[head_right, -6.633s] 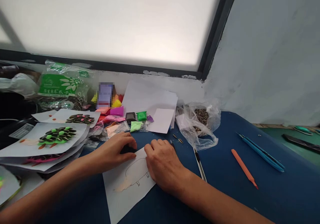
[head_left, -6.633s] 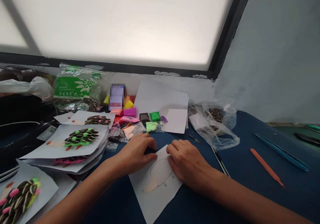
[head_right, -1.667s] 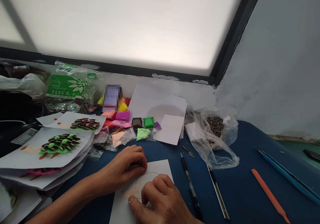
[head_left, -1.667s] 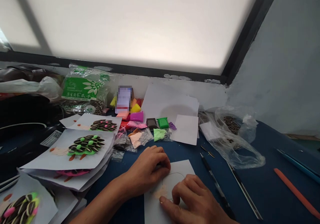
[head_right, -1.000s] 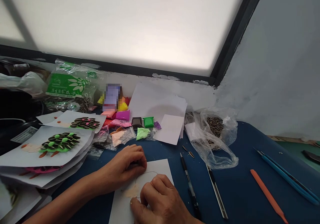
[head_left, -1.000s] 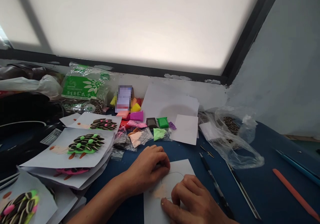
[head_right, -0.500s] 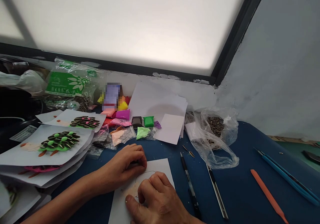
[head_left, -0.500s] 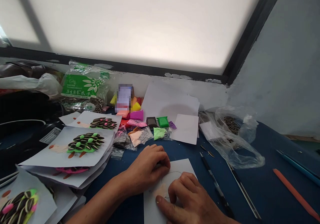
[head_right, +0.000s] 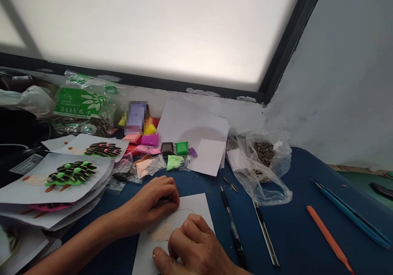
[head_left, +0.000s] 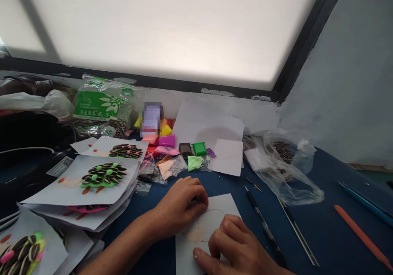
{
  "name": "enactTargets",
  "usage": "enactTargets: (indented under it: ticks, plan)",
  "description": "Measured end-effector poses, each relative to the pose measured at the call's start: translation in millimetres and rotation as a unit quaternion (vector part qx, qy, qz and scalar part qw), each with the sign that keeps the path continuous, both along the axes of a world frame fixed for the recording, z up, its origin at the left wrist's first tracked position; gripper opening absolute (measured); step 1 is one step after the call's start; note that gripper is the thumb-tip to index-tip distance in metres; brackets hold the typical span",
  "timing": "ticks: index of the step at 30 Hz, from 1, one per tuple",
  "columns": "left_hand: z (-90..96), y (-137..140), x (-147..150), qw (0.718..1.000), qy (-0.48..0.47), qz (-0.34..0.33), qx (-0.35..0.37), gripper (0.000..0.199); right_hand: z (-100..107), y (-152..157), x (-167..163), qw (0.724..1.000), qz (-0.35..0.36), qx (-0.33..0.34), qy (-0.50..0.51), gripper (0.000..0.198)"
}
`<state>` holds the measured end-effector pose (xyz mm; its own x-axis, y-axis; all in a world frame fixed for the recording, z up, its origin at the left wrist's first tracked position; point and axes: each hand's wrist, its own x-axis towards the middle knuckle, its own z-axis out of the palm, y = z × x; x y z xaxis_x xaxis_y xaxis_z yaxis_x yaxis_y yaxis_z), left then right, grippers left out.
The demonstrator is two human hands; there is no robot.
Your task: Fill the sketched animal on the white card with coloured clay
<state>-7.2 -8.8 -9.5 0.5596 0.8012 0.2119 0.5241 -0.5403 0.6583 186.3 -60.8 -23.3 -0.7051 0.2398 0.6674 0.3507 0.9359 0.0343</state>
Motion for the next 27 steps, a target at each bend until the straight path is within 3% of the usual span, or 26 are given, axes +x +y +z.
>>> enactTargets:
  ticks: [6,16,22,27]
  plan:
    - [-2.2,0.2,-0.3,1.000,-0.007,0.003,0.000,0.016,-3.3,5.0,-1.6,1.000,-0.031,0.000,-0.004,0.032]
    - [0.2,-0.4,-0.1,1.000,0.000,0.000,-0.003,0.015,-5.2,0.5,0.4,1.000,-0.025,-0.004,-0.004,0.016]
    - [0.9,-1.5,-0.1,1.000,0.002,0.005,-0.009,0.016,-4.8,3.2,-1.0,0.998,-0.058,-0.002,0.010,0.036]
    - [4.2,-2.5,0.6,1.000,0.004,0.007,-0.026,0.016,-9.4,5.7,-6.9,0.997,-0.080,0.002,0.016,0.038]
